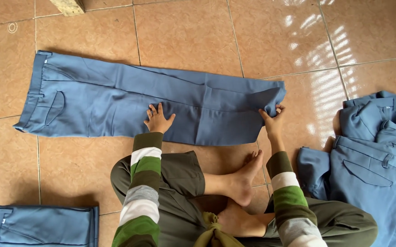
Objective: Folding blue trousers into neat rectangular shapes on a tiled floor.
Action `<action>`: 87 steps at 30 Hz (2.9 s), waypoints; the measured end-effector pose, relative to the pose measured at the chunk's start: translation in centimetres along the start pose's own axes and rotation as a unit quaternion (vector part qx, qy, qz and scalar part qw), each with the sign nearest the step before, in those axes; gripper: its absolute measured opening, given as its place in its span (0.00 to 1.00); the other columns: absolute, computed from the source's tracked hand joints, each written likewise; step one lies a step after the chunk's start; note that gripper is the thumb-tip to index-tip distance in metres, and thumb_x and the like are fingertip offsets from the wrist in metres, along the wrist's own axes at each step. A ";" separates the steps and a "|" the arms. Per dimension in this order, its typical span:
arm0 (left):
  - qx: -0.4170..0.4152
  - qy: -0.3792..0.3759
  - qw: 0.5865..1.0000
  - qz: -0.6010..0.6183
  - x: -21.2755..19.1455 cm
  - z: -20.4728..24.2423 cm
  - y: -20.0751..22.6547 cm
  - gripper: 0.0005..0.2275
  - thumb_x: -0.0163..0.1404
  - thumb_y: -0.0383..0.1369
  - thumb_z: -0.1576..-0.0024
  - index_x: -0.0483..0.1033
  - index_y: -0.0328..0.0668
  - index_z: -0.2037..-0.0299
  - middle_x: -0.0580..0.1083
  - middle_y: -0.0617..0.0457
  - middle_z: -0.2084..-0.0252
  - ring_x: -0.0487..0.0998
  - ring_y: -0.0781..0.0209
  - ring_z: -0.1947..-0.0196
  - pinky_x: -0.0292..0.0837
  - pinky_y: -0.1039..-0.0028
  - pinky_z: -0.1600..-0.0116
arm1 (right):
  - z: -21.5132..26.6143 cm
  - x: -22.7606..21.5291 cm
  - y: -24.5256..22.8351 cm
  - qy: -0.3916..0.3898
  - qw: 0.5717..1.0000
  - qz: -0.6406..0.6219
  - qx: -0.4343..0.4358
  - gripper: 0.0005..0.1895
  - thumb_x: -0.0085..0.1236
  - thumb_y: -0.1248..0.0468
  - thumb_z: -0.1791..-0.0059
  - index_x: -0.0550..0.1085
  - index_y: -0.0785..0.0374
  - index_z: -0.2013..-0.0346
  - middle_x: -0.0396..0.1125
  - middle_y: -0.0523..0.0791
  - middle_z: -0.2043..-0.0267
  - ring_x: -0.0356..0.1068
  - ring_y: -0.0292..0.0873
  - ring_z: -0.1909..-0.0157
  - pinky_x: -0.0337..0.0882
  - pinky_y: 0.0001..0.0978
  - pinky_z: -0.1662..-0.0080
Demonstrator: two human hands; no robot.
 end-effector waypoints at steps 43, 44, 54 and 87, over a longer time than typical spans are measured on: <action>-0.131 0.037 0.987 0.083 0.3 0.9 -1.9 0.51 0.45 0.66 0.48 0.31 0.49 0.22 0.31 0.31 0.22 0.26 0.33 0.23 0.30 0.17 0.36 | 2.0 1.8 -6.3 -0.068 0.905 -0.322 0.269 0.59 0.70 0.58 0.52 0.35 0.69 0.24 0.27 0.62 0.22 0.30 0.61 0.20 0.43 0.50 0.25; -0.130 0.035 0.987 0.084 0.2 0.9 -1.8 0.51 0.46 0.66 0.48 0.31 0.49 0.22 0.31 0.32 0.22 0.26 0.33 0.23 0.30 0.17 0.36 | 0.8 1.2 -5.7 -0.058 0.924 -0.288 0.246 0.57 0.71 0.58 0.53 0.39 0.67 0.25 0.33 0.60 0.24 0.37 0.60 0.22 0.48 0.49 0.27; -0.113 0.031 0.989 0.090 -0.1 1.3 -1.7 0.47 0.40 0.67 0.45 0.30 0.57 0.22 0.31 0.40 0.21 0.27 0.42 0.21 0.30 0.22 0.33 | -5.8 -6.4 1.6 0.159 0.985 0.063 -0.006 0.38 0.60 0.69 0.61 0.60 0.52 0.37 0.66 0.53 0.54 0.69 0.53 0.49 0.74 0.37 0.56; 0.142 0.078 0.987 -0.002 0.2 3.3 5.7 0.43 0.51 0.56 0.52 0.48 0.56 0.26 0.40 0.41 0.20 0.37 0.41 0.21 0.32 0.27 0.29 | 5.1 5.1 -0.1 -0.198 0.822 0.529 0.064 0.50 0.50 0.27 0.56 0.42 0.27 0.24 0.26 0.44 0.18 0.26 0.66 0.21 0.40 0.89 0.40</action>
Point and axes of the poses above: each hand's wrist, its own z-axis away from the middle knuckle, its own x-axis out of the palm, y = z × x, the point moved 4 cm from there along -z, towards the middle knuckle
